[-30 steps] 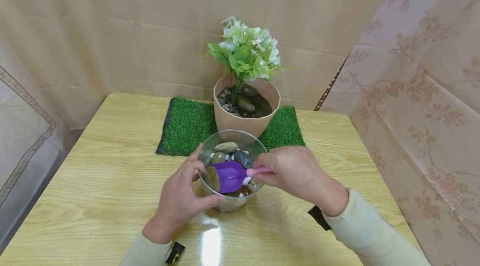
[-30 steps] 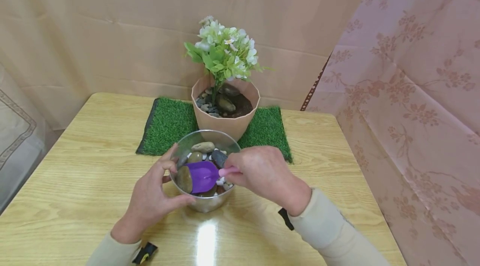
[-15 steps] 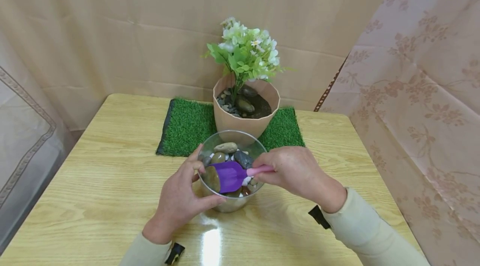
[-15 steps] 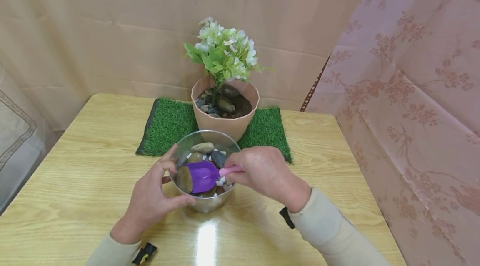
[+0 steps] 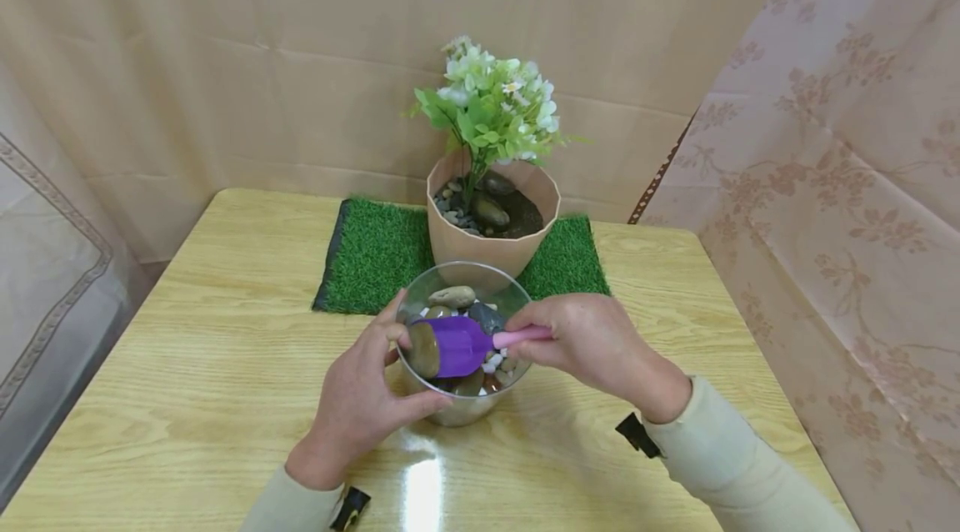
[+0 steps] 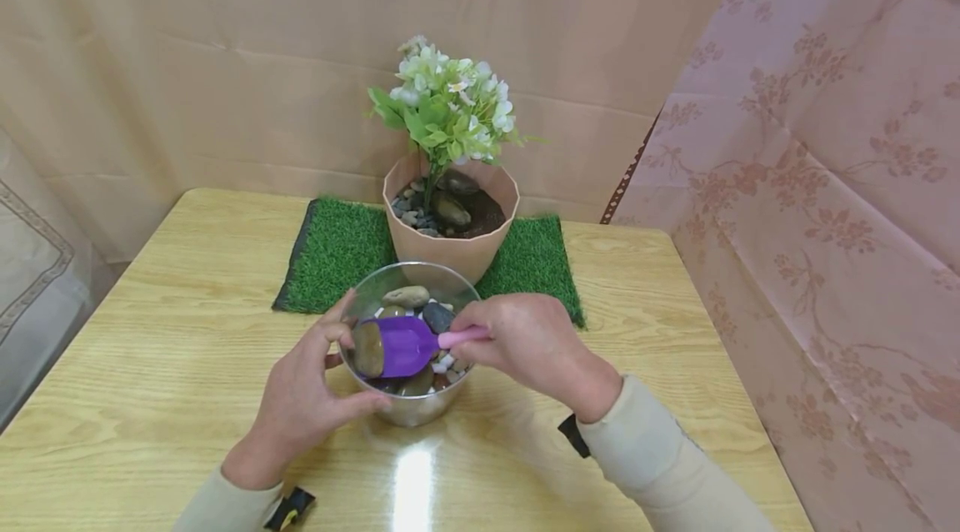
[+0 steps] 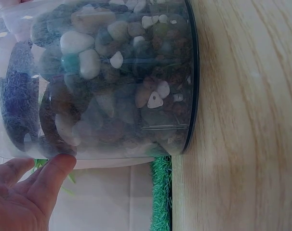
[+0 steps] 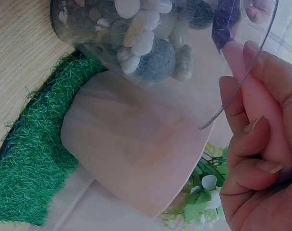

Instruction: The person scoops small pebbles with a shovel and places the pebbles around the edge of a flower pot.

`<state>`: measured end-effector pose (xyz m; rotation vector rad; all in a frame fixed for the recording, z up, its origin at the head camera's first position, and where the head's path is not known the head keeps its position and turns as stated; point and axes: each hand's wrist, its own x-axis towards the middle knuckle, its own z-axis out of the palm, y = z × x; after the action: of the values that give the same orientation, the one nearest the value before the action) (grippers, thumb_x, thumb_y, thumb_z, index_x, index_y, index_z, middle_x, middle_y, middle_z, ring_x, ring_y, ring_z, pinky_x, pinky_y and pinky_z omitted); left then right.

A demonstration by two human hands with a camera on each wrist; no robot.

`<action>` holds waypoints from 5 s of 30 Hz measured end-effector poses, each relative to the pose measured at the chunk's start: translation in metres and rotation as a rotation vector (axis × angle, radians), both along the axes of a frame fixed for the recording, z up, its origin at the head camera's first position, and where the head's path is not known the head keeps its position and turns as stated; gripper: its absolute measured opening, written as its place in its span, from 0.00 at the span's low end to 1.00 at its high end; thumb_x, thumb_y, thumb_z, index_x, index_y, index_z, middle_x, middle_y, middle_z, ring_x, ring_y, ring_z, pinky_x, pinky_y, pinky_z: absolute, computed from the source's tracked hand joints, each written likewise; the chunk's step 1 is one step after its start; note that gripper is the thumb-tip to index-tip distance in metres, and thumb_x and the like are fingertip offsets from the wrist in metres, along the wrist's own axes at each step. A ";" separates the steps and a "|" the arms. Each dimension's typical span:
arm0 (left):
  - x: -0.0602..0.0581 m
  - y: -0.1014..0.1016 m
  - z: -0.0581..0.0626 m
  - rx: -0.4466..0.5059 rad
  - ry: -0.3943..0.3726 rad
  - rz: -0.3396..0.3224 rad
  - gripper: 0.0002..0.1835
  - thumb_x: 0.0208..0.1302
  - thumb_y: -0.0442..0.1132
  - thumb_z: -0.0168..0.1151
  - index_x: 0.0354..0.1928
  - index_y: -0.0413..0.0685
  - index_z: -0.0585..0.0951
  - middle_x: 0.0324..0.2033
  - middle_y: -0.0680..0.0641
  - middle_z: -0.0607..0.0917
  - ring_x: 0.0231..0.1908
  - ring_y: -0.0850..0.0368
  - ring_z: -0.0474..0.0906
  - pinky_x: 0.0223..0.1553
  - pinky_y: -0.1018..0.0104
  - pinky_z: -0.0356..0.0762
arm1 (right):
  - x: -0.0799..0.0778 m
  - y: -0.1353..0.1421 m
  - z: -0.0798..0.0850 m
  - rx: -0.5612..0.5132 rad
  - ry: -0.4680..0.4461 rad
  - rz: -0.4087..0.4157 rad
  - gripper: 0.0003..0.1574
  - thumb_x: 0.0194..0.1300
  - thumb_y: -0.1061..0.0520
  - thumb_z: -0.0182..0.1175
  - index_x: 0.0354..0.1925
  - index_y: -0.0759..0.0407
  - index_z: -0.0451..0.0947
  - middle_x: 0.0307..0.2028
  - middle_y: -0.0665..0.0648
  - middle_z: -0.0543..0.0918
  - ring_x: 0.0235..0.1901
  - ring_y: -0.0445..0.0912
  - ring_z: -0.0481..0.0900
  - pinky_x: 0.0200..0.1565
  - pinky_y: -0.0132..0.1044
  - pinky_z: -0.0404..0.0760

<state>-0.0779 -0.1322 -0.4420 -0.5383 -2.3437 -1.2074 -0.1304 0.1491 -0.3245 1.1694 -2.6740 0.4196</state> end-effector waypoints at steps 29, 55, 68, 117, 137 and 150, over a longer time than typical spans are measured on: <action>0.000 0.000 0.000 0.021 -0.006 -0.014 0.40 0.45 0.68 0.81 0.47 0.48 0.74 0.77 0.39 0.67 0.66 0.36 0.78 0.46 0.61 0.92 | -0.008 -0.001 -0.007 -0.093 -0.110 -0.092 0.09 0.63 0.43 0.75 0.41 0.40 0.90 0.35 0.36 0.91 0.32 0.29 0.84 0.32 0.31 0.84; 0.000 0.000 -0.001 0.013 -0.010 -0.008 0.40 0.45 0.68 0.81 0.46 0.49 0.73 0.77 0.38 0.67 0.66 0.35 0.78 0.45 0.61 0.92 | -0.006 0.000 -0.005 -0.158 -0.179 -0.122 0.10 0.63 0.46 0.76 0.43 0.42 0.90 0.36 0.38 0.92 0.34 0.29 0.87 0.35 0.30 0.86; 0.001 0.001 0.001 0.005 -0.034 0.000 0.40 0.44 0.67 0.82 0.46 0.49 0.73 0.77 0.39 0.67 0.67 0.35 0.76 0.46 0.61 0.91 | -0.005 0.009 -0.001 -0.162 -0.132 -0.131 0.10 0.62 0.45 0.76 0.42 0.41 0.90 0.35 0.39 0.91 0.32 0.31 0.86 0.34 0.32 0.86; 0.002 0.000 -0.001 -0.037 0.011 0.024 0.40 0.47 0.72 0.77 0.46 0.50 0.73 0.77 0.40 0.68 0.60 0.38 0.83 0.43 0.61 0.92 | -0.022 0.022 0.030 -0.117 0.176 -0.388 0.20 0.71 0.38 0.67 0.46 0.51 0.90 0.34 0.50 0.93 0.27 0.47 0.90 0.18 0.42 0.78; 0.001 0.001 -0.001 -0.021 0.016 0.022 0.40 0.46 0.71 0.78 0.45 0.49 0.73 0.77 0.40 0.68 0.64 0.38 0.80 0.44 0.63 0.92 | -0.042 0.010 0.030 -0.052 0.292 -0.498 0.18 0.72 0.38 0.65 0.37 0.47 0.90 0.26 0.49 0.91 0.12 0.44 0.72 0.10 0.38 0.60; 0.001 0.001 -0.001 -0.038 0.021 0.032 0.40 0.47 0.74 0.76 0.45 0.50 0.73 0.76 0.40 0.69 0.62 0.38 0.82 0.42 0.62 0.92 | -0.057 0.000 0.031 0.024 0.250 -0.579 0.19 0.76 0.39 0.60 0.37 0.47 0.90 0.17 0.51 0.83 0.11 0.47 0.66 0.10 0.39 0.58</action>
<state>-0.0769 -0.1315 -0.4426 -0.5211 -2.3533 -1.1398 -0.1873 0.1490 -0.2939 0.3747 -2.6310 0.1312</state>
